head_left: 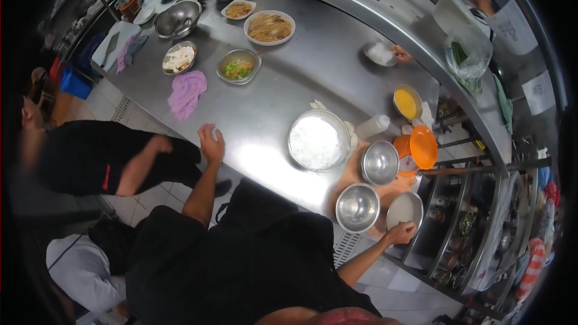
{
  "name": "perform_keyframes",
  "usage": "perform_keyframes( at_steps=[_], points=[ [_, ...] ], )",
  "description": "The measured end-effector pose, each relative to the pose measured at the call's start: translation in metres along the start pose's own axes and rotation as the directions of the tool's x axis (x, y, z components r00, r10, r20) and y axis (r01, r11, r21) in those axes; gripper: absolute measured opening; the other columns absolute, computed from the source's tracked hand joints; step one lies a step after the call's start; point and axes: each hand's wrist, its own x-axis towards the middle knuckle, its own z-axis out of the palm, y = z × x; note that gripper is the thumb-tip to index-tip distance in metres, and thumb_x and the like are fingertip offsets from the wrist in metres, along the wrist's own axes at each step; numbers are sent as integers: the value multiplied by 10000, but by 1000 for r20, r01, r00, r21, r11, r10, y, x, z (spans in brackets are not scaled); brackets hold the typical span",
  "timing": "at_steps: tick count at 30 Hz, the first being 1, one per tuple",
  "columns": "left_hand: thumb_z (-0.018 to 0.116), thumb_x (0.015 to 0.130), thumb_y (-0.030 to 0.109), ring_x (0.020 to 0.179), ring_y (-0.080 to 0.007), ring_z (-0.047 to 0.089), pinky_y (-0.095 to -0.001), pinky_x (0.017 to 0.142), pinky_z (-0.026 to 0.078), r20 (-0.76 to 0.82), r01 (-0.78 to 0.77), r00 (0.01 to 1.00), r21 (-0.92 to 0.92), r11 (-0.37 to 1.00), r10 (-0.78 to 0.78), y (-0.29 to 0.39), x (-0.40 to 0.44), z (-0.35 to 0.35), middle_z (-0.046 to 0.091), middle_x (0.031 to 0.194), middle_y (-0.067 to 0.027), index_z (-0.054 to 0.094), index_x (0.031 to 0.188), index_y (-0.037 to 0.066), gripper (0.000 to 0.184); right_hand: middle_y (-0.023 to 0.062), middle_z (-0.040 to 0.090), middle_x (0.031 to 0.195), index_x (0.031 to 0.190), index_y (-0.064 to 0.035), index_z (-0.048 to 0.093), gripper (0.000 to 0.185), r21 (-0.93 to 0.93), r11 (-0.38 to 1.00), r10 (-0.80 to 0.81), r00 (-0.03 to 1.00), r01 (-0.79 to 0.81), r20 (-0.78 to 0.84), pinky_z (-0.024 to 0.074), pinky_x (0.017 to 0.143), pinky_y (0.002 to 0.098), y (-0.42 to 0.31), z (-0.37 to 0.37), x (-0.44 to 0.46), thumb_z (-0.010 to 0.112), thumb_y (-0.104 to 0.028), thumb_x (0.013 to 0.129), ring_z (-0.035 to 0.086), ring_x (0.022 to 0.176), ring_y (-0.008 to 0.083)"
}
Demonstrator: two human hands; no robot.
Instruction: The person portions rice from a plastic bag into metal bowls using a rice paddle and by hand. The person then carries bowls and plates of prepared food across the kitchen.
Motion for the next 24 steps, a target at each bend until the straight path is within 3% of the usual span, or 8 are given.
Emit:
perform_keyframes(
  at_steps=[2,4,9,11,13,15,21,24],
  points=[
    [573,857,126,1094,-345,519,-404,902,445,3,13,1000,-3,1000,-13,1,2,-1,485,1196,-146,566,1077,74,226,93,569,617,703,-9,568,287,8,1000,4,993,-3,-119,459,553,344,-14,-2,-3,467,-218,872,553,561,200],
    [574,857,121,1101,-346,514,-401,908,442,-7,36,999,-4,999,-36,3,1,-1,485,1196,-148,565,1080,73,229,73,567,628,701,-11,566,276,53,999,4,997,0,-76,440,559,329,-43,2,-11,464,-198,875,533,568,180],
    [592,846,90,1099,-332,517,-386,920,431,-3,54,998,-66,996,-55,4,6,-4,503,1161,-142,565,1078,65,235,34,553,659,744,4,556,208,506,852,-245,956,135,158,405,584,306,-146,57,-61,439,-84,892,490,618,137],
    [600,841,75,1099,-320,520,-382,917,432,3,72,997,-87,994,-72,4,6,-6,510,1152,-142,565,1084,59,246,47,578,700,787,18,568,167,396,883,-403,842,254,359,430,615,293,-213,68,-91,443,-43,879,520,659,131],
    [608,837,60,1100,-308,522,-379,915,433,5,75,997,-109,991,-75,1,14,-7,517,1144,-141,564,1090,52,258,49,588,716,816,14,577,143,629,777,-419,731,-17,538,464,672,269,-260,111,-125,485,-57,897,558,698,132],
    [598,850,51,1055,-292,559,-382,907,439,28,182,983,-199,963,-180,-6,21,-7,527,1133,-140,554,1111,29,266,67,626,775,884,14,611,160,639,743,-475,515,-201,714,486,732,257,-305,155,-154,532,-119,924,612,781,135],
    [580,885,11,798,-141,609,-264,726,485,85,314,946,-481,819,-313,-25,67,-13,577,1062,-82,523,1138,-6,260,174,631,1051,1215,23,506,407,166,840,-229,-60,-516,972,528,773,318,-410,331,-253,581,-246,920,648,908,224],
    [575,896,24,769,-116,597,-247,681,488,140,337,932,-667,664,-333,-36,103,-6,577,1041,-63,494,1172,-3,288,217,566,1155,1286,29,406,531,36,804,-138,-127,-593,982,533,789,358,-427,419,-291,592,-294,907,625,973,265]
  ],
)
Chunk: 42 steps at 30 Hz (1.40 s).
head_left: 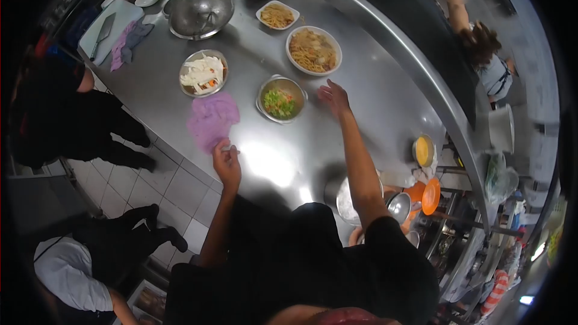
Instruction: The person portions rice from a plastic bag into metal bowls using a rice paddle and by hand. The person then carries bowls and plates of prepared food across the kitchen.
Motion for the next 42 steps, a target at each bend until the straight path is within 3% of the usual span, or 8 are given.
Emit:
perform_keyframes(
  at_steps=[9,11,16,17,21,27,33,42],
  points=[
    [581,906,79,701,-101,577,-227,627,510,134,126,987,-267,955,-92,57,139,71,572,1031,-75,507,1148,-5,267,226,587,1115,1255,66,400,438,208,976,42,996,-58,81,548,833,431,24,29,101,511,-165,900,621,987,334],
    [584,912,126,678,-111,594,-232,592,497,201,94,979,-295,951,-34,39,185,109,590,1009,-71,514,1147,16,269,222,581,1132,1245,91,396,428,262,959,-70,987,107,-145,569,798,427,27,41,90,479,-122,883,630,970,326],
    [558,928,314,750,-224,680,-346,606,513,285,-68,956,-4,998,66,-31,330,206,672,839,-163,521,1176,70,349,225,595,1084,1212,82,396,422,321,928,-163,981,189,-107,605,688,410,20,15,53,507,-110,853,664,854,320],
    [525,929,378,824,-285,675,-395,658,524,263,86,952,263,961,-157,-27,356,222,667,897,-203,514,1172,68,395,214,588,1103,1222,74,387,432,294,936,-167,980,191,-106,605,688,409,16,7,38,517,-112,855,662,863,321],
    [560,846,417,879,-397,636,-448,754,522,503,-308,856,312,899,118,-133,446,279,597,1054,-229,480,1201,60,510,191,559,1165,1241,43,377,440,270,941,-141,962,203,-232,607,694,421,-2,-11,-50,523,-98,851,648,916,313],
    [560,843,376,847,-347,641,-415,730,527,416,-145,909,261,954,25,-86,425,280,610,1033,-201,508,1170,61,458,203,546,1175,1293,13,339,553,324,906,-120,899,273,-421,624,630,405,-5,-35,-214,455,5,753,645,938,317],
    [561,840,335,815,-297,645,-382,707,531,600,-62,800,45,997,22,-4,370,262,622,1011,-173,535,1139,62,406,184,618,966,1238,14,357,468,377,791,-98,707,482,-700,620,566,362,21,-15,-333,447,41,780,683,711,257],
    [561,835,274,768,-222,653,-332,671,537,741,97,620,253,963,-257,58,469,253,640,979,-130,577,1093,64,334,192,616,969,1324,-1,278,613,220,546,43,235,809,-971,604,542,393,17,91,-270,485,39,749,679,699,280]
  ],
)
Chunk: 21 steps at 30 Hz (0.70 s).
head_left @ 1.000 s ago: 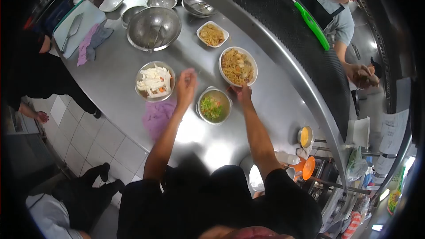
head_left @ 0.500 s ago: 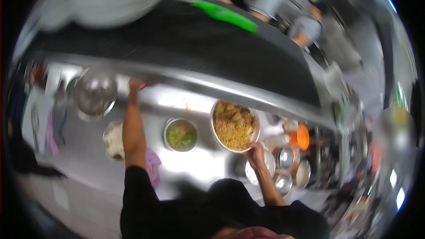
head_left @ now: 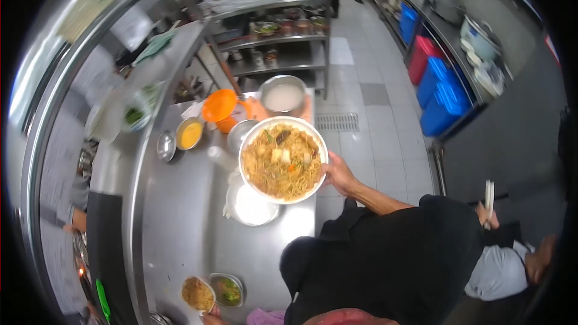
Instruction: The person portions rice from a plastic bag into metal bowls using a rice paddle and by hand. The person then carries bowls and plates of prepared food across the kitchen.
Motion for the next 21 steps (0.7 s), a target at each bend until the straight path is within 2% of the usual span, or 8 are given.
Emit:
perform_keyframes(
  at_steps=[2,4,6,11,14,17,19,21],
  points=[
    [561,834,260,757,-206,654,-321,663,538,85,26,996,26,999,-29,17,23,-19,644,972,-121,586,1083,64,318,195,615,971,1317,5,284,608,25,1000,1,997,1,-79,595,522,393,4,10,-16,493,25,746,679,697,279],
    [561,832,247,747,-189,656,-310,656,539,235,44,970,42,998,-52,15,56,4,648,965,-111,595,1072,64,303,201,615,976,1296,7,296,590,-11,991,-129,970,130,-208,586,500,382,45,9,8,500,16,743,679,695,278],
    [492,871,192,828,-188,641,-263,632,529,399,32,916,44,999,-47,26,66,58,617,1023,-115,517,1199,3,380,205,616,983,1272,8,307,567,-34,986,-165,941,162,-294,590,509,374,61,19,11,504,11,741,678,693,276],
    [506,894,188,847,-183,634,-292,701,530,695,-5,718,-48,999,37,70,95,196,619,1015,-116,514,1195,17,346,218,609,992,1217,23,329,501,-98,944,-320,802,315,-505,603,527,367,88,46,18,499,7,747,678,736,280],
    [523,903,189,848,-171,630,-293,719,523,876,-33,467,-116,993,118,105,76,292,625,1023,-105,509,1224,10,367,214,598,1006,1199,31,340,469,-190,913,-400,703,361,-588,608,540,369,97,47,28,487,2,755,676,770,292],
    [528,888,153,827,-159,638,-266,659,526,978,13,179,-109,994,105,100,69,399,628,1042,-102,501,1243,-9,391,210,593,1014,1207,26,340,466,-233,898,-428,615,373,-663,609,545,372,119,41,41,484,1,764,675,765,295],
    [527,878,116,794,-144,638,-251,621,529,997,14,-22,-80,997,80,107,43,466,634,1028,-95,495,1259,-18,405,216,588,1024,1231,11,347,472,-246,891,-424,509,381,-749,605,541,376,136,45,55,478,-5,778,674,765,299],
    [517,875,108,726,-124,638,-242,613,533,981,-20,-186,-62,998,57,99,11,522,651,972,-83,507,1254,-12,398,193,584,1088,1300,-15,333,488,-252,900,-410,492,356,-768,598,564,355,157,38,69,473,-44,834,669,821,277]
  ],
)
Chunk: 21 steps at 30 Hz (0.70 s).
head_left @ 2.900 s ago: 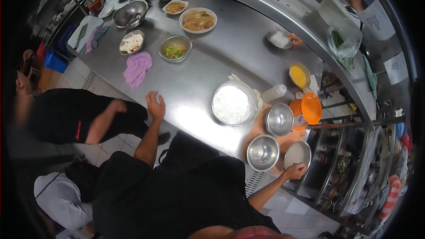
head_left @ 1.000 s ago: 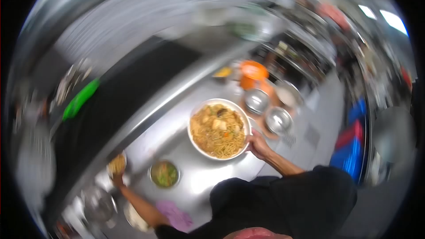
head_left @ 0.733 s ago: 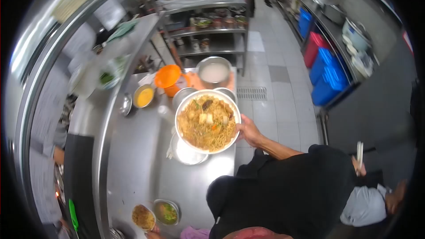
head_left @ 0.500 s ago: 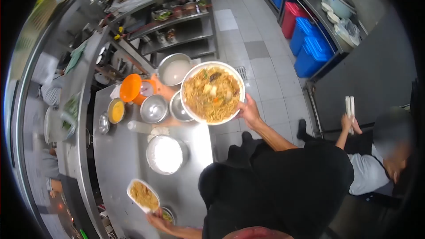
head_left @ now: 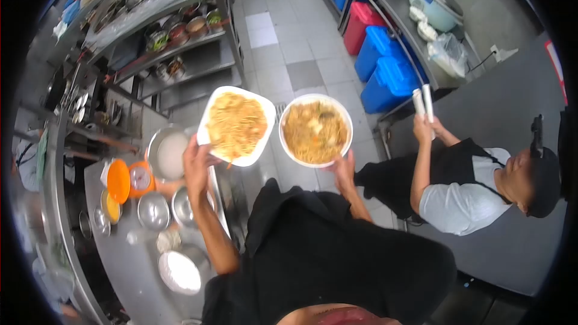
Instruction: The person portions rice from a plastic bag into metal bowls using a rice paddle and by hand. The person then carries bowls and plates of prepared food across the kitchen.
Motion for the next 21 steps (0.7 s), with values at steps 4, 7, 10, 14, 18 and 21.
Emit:
perform_keyframes(
  at_steps=[4,7,10,14,18,21],
  points=[
    [527,855,134,605,-92,623,-218,549,528,260,49,965,-49,998,-35,-28,114,90,667,898,-78,551,1194,22,358,207,558,1079,1247,-30,368,492,78,996,39,992,-30,-116,602,560,443,27,-8,53,489,-22,770,660,813,335],
    [509,837,111,609,-101,633,-229,552,544,307,79,950,-41,996,-62,-44,177,132,670,885,-86,555,1188,13,367,213,547,1095,1223,-15,378,500,114,993,42,988,-25,-147,595,569,497,31,3,107,486,4,736,648,840,363],
    [479,863,83,655,-136,653,-260,561,553,314,148,940,-13,989,-136,-55,254,127,662,926,-101,510,1249,-14,399,179,579,1048,1249,-1,395,540,133,988,99,975,-73,-197,565,602,381,16,55,162,475,58,719,638,803,297],
    [479,838,96,599,-126,646,-249,543,561,360,156,917,66,986,-169,-32,355,136,675,852,-98,523,1242,-6,419,167,577,1066,1250,20,389,547,140,988,109,950,-70,-292,550,743,380,-10,99,239,471,107,717,618,910,284],
    [490,835,99,552,-115,620,-242,521,550,329,161,927,77,984,-178,-17,462,150,669,830,-82,511,1262,14,436,238,584,1049,1235,28,345,527,179,982,100,970,-60,-223,593,633,374,-62,153,311,471,76,726,658,859,330],
    [511,840,105,586,-107,631,-237,549,555,283,165,946,-6,986,-156,-13,548,169,670,843,-80,484,1294,16,464,313,582,1065,1237,20,330,532,158,985,90,983,-64,-158,590,478,339,-81,184,390,512,-2,738,685,755,358]
  ],
)
